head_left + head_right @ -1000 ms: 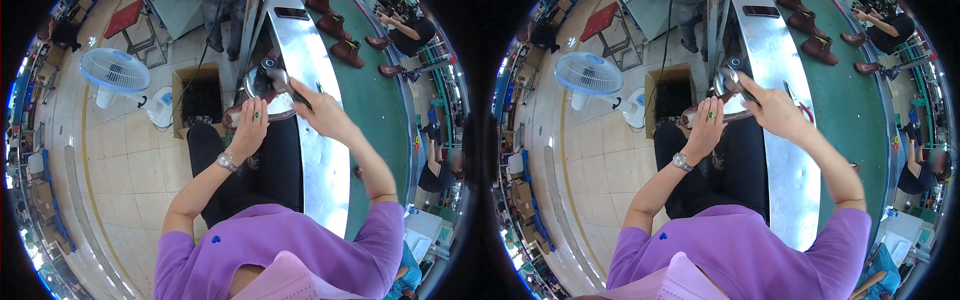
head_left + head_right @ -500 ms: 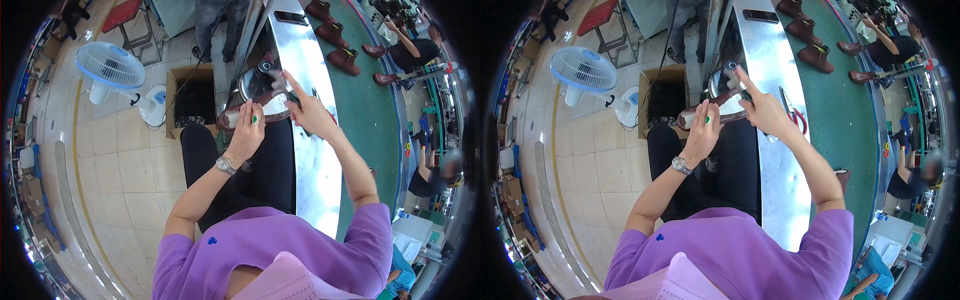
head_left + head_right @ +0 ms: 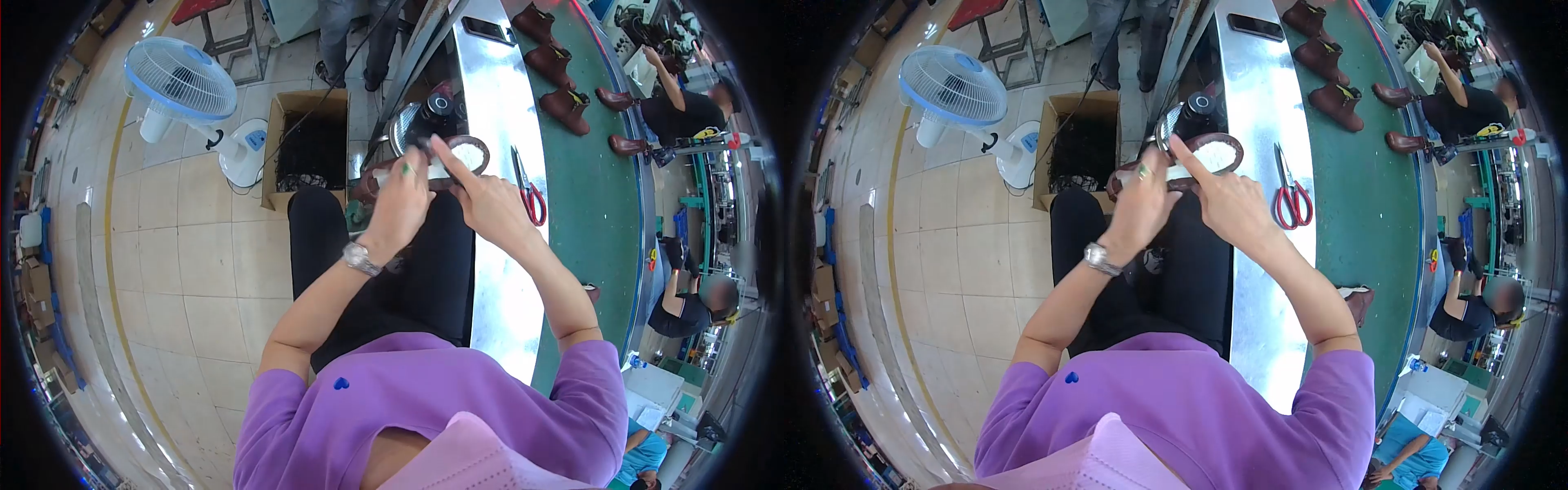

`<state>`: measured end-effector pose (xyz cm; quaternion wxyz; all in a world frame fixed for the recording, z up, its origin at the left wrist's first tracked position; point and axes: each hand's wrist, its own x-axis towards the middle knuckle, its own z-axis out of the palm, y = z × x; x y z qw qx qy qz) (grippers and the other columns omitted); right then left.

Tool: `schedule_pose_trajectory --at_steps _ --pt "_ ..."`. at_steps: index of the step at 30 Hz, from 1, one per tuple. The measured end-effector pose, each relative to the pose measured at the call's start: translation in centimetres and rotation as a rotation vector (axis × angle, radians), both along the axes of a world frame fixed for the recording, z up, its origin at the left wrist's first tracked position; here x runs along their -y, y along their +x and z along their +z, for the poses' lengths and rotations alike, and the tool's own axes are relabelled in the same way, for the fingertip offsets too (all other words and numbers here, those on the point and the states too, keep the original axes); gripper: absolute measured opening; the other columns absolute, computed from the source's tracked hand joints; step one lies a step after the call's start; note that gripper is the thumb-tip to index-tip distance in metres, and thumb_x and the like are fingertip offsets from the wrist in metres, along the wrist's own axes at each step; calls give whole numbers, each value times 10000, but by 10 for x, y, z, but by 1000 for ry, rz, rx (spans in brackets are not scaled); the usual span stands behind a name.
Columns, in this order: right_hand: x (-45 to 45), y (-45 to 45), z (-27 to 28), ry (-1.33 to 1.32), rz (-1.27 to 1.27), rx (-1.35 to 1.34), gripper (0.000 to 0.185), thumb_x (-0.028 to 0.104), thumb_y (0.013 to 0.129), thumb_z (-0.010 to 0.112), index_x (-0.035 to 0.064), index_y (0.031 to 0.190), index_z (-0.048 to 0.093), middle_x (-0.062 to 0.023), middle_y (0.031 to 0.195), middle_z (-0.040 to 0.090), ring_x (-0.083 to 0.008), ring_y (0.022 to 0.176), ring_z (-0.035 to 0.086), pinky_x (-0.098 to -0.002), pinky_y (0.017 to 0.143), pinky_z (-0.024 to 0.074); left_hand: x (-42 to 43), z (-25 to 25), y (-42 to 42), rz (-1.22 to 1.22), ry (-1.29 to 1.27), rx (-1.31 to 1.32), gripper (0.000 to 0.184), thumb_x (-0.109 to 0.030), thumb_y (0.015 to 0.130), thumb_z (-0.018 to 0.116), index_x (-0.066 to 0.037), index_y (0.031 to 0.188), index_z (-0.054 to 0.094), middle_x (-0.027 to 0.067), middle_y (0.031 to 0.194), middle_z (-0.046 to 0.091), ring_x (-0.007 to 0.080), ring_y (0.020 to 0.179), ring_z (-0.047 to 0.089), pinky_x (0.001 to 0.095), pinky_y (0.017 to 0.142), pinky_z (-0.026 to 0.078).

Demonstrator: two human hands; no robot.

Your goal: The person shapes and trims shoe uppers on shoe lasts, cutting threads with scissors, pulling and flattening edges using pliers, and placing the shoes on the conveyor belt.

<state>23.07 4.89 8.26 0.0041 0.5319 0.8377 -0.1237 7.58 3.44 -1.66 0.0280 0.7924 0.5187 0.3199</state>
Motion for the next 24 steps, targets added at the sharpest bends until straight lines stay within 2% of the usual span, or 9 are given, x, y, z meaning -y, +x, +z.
schedule_pose_trajectory --at_steps 3,6,7,11,14,15,17,20,24 --pt "12 -16 -14 202 -97 -261 786 99 883 573 300 1540 193 -215 665 646 -411 613 647 -508 570 508 -1 23 -22 146 -150 -328 599 -175 716 761 84 1210 542 218 1155 557 328 1189 493 479 1106 294" --pt "7 -19 -23 3 -49 -17 783 105 909 561 300 1546 150 -234 689 642 -427 626 641 -514 587 512 2 16 -29 13 -104 -316 364 -95 827 561 116 1123 588 222 1119 592 337 1153 508 486 1101 290" --pt "-1 -17 -10 -98 -27 35 783 107 911 555 298 1545 138 -243 721 646 -431 653 643 -508 598 516 3 12 -30 15 -48 -346 407 -121 824 605 107 1158 567 217 1125 591 342 1127 520 497 1059 342" --pt "12 -32 -20 137 -65 -269 799 115 888 568 247 1552 144 -212 671 649 -405 606 649 -504 551 504 8 5 -33 3 -119 -13 688 -100 722 767 57 1304 434 190 1173 581 360 1139 535 438 1013 416" --pt "9 -25 -47 51 -9 -83 796 137 890 575 247 1551 144 -218 668 646 -416 616 648 -515 578 509 3 9 -49 -96 -243 167 739 -52 705 778 33 1334 401 187 1233 572 376 1158 539 411 983 449" --pt "2 -23 -12 -184 -48 -85 795 114 898 574 297 1540 142 -300 848 653 -477 744 641 -564 689 488 -3 15 -56 -134 -322 201 754 -42 699 781 24 1344 398 185 1253 570 380 1167 538 406 983 451" --pt "-3 -6 -10 -42 -35 -114 788 96 904 564 299 1542 147 -288 837 655 -470 762 645 -549 697 489 -7 18 -72 -246 -496 342 927 -120 676 826 -31 1451 325 191 1386 491 348 1273 481 382 1038 427" --pt "4 25 -7 36 -109 -133 797 89 891 558 266 1546 138 -261 803 661 -467 733 636 -560 677 473 6 7 -84 -60 -195 350 1094 -231 688 852 -59 1530 176 207 1501 346 315 1364 395 367 1088 385" --pt "57 40 -5 -426 -265 -421 779 79 917 562 271 1552 153 -224 794 667 -370 619 659 -476 621 501 43 -1 -67 -19 -1309 1407 1085 -334 779 824 -134 1552 90 138 1531 267 267 1373 364 373 1092 371"
